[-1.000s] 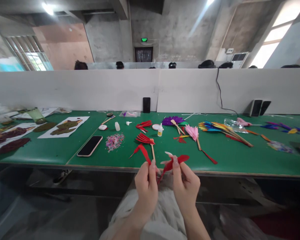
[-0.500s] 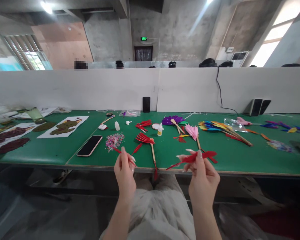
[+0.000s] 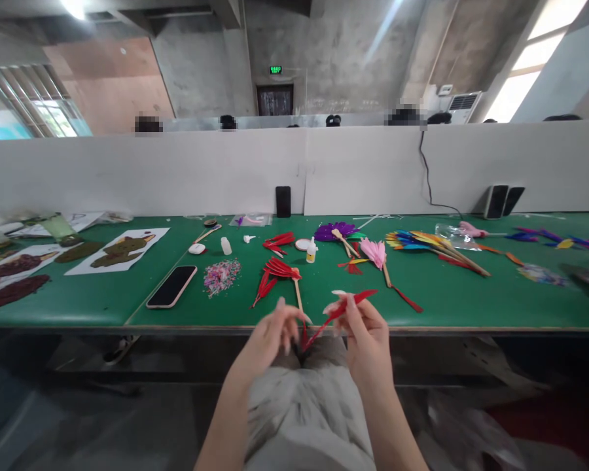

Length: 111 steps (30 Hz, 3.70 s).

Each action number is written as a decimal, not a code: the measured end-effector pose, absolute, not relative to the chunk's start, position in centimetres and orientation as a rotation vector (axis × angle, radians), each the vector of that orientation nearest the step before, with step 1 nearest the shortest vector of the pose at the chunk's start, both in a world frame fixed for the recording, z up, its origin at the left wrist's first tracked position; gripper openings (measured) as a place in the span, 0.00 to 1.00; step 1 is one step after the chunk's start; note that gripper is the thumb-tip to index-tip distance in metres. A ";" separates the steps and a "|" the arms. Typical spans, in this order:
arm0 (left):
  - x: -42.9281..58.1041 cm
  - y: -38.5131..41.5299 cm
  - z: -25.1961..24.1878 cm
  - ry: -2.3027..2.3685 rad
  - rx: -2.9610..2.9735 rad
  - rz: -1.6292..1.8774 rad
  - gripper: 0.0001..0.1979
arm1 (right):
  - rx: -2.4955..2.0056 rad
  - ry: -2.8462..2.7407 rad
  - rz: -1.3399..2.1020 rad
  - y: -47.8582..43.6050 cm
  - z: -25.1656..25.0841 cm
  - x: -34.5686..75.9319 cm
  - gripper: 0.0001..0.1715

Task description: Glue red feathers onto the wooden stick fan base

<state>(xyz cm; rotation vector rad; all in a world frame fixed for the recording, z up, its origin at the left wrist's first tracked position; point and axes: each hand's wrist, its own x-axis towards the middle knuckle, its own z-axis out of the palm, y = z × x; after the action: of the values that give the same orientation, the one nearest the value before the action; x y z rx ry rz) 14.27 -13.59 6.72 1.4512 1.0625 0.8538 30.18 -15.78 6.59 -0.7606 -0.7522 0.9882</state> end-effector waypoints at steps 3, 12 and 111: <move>16.5 -16.4 8.1 0.814 1.207 0.711 0.34 | -0.749 -0.842 0.988 -15.9 6.4 29.9 0.11; 17.7 -17.8 8.8 0.911 1.066 1.027 0.22 | -0.697 -1.035 1.116 -17.1 7.1 30.3 0.16; 16.2 -19.9 9.6 0.820 1.104 0.854 0.24 | -0.912 -1.149 0.966 -21.0 10.6 31.5 0.07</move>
<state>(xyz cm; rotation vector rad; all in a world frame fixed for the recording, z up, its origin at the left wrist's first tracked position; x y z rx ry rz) 16.19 -19.94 9.58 1.1037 0.8203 0.8538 31.51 -21.00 10.64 -0.9121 -1.1491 0.9658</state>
